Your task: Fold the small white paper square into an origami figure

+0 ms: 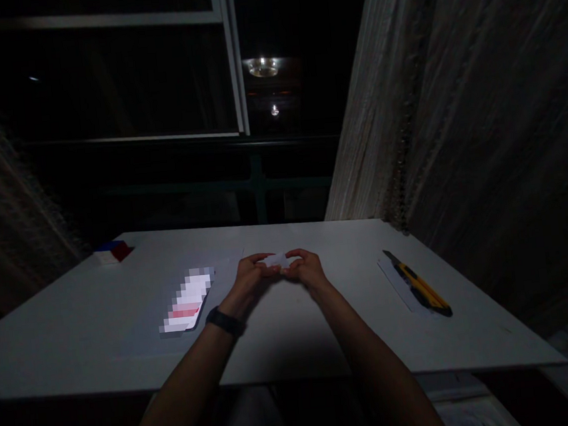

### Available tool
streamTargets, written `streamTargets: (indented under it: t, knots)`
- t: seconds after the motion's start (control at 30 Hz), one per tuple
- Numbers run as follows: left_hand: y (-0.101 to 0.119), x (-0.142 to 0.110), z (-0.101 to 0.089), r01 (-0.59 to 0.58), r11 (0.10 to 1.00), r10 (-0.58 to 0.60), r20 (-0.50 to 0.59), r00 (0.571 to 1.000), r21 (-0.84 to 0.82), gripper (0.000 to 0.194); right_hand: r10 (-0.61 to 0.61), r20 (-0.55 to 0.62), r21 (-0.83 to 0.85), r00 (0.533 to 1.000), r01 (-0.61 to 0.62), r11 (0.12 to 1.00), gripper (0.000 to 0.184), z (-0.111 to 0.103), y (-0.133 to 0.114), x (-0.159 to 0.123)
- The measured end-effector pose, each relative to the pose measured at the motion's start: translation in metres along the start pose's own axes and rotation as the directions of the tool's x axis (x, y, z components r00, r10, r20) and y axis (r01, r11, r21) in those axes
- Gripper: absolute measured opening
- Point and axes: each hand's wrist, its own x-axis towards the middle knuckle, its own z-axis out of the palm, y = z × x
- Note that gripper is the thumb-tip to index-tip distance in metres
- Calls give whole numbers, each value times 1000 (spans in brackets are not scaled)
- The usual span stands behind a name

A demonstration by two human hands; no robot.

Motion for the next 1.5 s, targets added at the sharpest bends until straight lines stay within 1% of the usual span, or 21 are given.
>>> streamTargets:
  t: [0.07,0.13,0.23,0.33,0.4,0.5,0.6,0.67,0.73,0.83,0.93,1.07,1.2,1.3,1.4,1.5]
  knots:
    - [-1,1,-1,21,999,-20,51,999,-26,47,0,-5,3,1000,0,1000,41,-2,-1,0]
    - [-3,2,-2,41,998,-36,80,996,-56,50,-3,-20,-1,1000,3,1000,39,-3,-2,1]
    - [-5,3,-2,54,994,-46,85,995,-92,51,7,-53,-12,999,-8,1000,39,-3,-3,1]
    - [-6,4,-1,29,995,-23,69,997,-94,48,6,-63,-14,998,-7,1000,41,-3,-2,1]
    - [-6,4,-2,-3,997,7,48,999,-78,45,-19,-43,-10,999,19,1000,44,-3,-1,1]
    - [-5,5,-2,-32,998,32,1,999,-52,43,-39,22,10,999,39,999,51,-2,1,0]
    - [-6,6,-2,-48,998,46,-38,998,-41,43,-15,90,42,996,11,999,56,-2,2,-1]
    - [-6,7,-2,-58,998,57,-44,997,-24,43,-5,105,60,994,-1,998,56,-1,3,-1]
    - [-6,6,-1,-55,998,54,-38,998,-11,43,-19,89,64,996,13,998,56,-1,3,0]
    - [-3,3,0,-40,999,40,-20,999,-12,41,-51,35,34,998,50,998,53,0,4,1]
    - [0,0,1,-29,1000,29,-8,1000,-6,40,-40,3,8,999,40,999,51,0,3,2]
    - [0,1,1,-34,999,34,-4,999,7,40,-18,12,-9,1000,18,1000,52,-1,2,2]
    - [-3,4,1,-36,999,37,-18,999,27,42,-27,61,-6,998,28,1000,53,-1,4,1]
    - [-7,8,-2,-48,998,47,21,999,39,40,-28,98,-35,995,31,999,54,-1,5,1]
    - [-11,10,-4,-59,995,55,56,997,83,42,-44,59,-80,997,48,996,53,-1,6,2]
    - [-10,9,-5,-71,989,61,84,995,127,48,-29,13,-93,999,30,995,51,-1,6,3]
